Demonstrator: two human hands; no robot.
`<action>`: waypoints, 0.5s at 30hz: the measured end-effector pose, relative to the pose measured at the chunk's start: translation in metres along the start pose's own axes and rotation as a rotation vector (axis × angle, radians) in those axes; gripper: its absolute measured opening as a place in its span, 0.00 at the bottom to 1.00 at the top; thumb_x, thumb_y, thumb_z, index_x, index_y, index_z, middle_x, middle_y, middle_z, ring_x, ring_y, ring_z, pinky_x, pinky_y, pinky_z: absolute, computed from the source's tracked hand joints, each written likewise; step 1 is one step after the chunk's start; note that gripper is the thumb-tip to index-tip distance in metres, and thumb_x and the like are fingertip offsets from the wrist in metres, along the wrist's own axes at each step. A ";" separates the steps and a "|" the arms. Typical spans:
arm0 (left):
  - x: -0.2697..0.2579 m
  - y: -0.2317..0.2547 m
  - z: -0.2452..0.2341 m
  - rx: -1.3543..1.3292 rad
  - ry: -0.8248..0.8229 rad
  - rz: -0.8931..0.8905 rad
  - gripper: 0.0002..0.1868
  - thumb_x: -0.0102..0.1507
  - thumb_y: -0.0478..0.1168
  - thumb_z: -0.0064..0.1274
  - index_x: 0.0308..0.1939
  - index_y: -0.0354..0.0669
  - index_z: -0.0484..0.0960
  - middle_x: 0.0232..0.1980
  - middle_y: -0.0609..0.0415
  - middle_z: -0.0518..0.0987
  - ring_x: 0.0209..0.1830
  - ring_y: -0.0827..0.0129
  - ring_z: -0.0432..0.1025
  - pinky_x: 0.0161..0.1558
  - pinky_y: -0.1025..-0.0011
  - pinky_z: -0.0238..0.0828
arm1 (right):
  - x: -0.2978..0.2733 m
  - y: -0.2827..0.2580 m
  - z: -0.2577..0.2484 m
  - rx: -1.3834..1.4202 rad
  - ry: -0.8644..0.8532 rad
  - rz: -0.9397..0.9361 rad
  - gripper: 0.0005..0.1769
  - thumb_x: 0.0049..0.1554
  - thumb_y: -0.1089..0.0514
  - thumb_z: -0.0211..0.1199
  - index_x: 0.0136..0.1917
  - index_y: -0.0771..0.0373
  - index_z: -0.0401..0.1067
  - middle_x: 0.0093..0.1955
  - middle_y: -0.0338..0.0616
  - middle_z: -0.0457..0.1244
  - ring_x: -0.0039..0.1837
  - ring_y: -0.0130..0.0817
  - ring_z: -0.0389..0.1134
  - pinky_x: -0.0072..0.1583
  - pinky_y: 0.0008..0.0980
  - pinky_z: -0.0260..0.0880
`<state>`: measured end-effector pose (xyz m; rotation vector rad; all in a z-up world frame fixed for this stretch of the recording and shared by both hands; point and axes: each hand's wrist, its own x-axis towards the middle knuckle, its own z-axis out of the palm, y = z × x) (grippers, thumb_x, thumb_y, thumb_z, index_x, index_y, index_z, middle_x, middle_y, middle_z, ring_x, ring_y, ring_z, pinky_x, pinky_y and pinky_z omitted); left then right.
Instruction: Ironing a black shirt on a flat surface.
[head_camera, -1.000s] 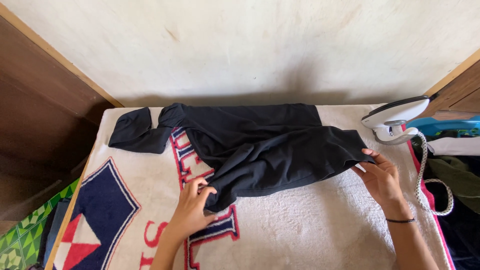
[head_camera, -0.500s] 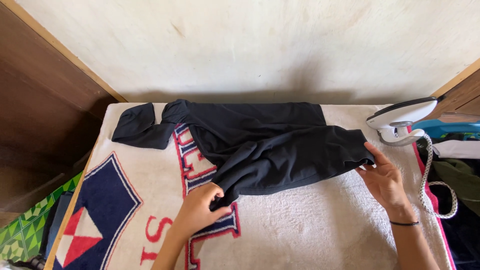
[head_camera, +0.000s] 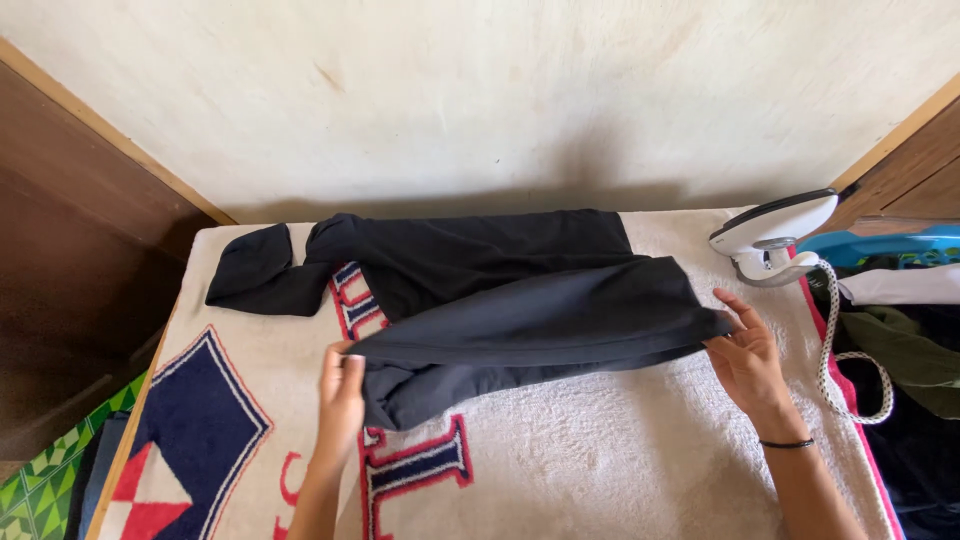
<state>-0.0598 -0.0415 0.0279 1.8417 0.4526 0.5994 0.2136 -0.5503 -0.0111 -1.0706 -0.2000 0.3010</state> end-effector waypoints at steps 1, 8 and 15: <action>0.004 0.009 -0.008 -0.227 0.044 -0.060 0.11 0.72 0.42 0.46 0.53 0.39 0.75 0.43 0.58 0.79 0.43 0.75 0.71 0.48 0.75 0.70 | 0.000 0.005 -0.005 0.059 -0.040 -0.004 0.37 0.58 0.79 0.53 0.79 0.67 0.57 0.64 0.49 0.64 0.64 0.34 0.67 0.66 0.32 0.68; 0.020 0.013 -0.062 0.081 -0.709 -0.199 0.12 0.56 0.29 0.65 0.34 0.35 0.74 0.33 0.51 0.71 0.33 0.68 0.64 0.34 0.68 0.63 | -0.009 -0.029 0.060 -1.239 0.020 -0.150 0.25 0.45 0.76 0.62 0.56 0.63 0.77 0.51 0.46 0.70 0.52 0.34 0.73 0.57 0.31 0.72; 0.190 -0.027 -0.098 0.882 -0.109 -0.335 0.13 0.67 0.40 0.49 0.43 0.29 0.78 0.34 0.32 0.86 0.35 0.45 0.84 0.41 0.56 0.79 | 0.085 -0.046 0.111 -1.483 -0.013 -0.760 0.12 0.49 0.72 0.57 0.47 0.67 0.74 0.46 0.56 0.65 0.54 0.55 0.67 0.56 0.48 0.68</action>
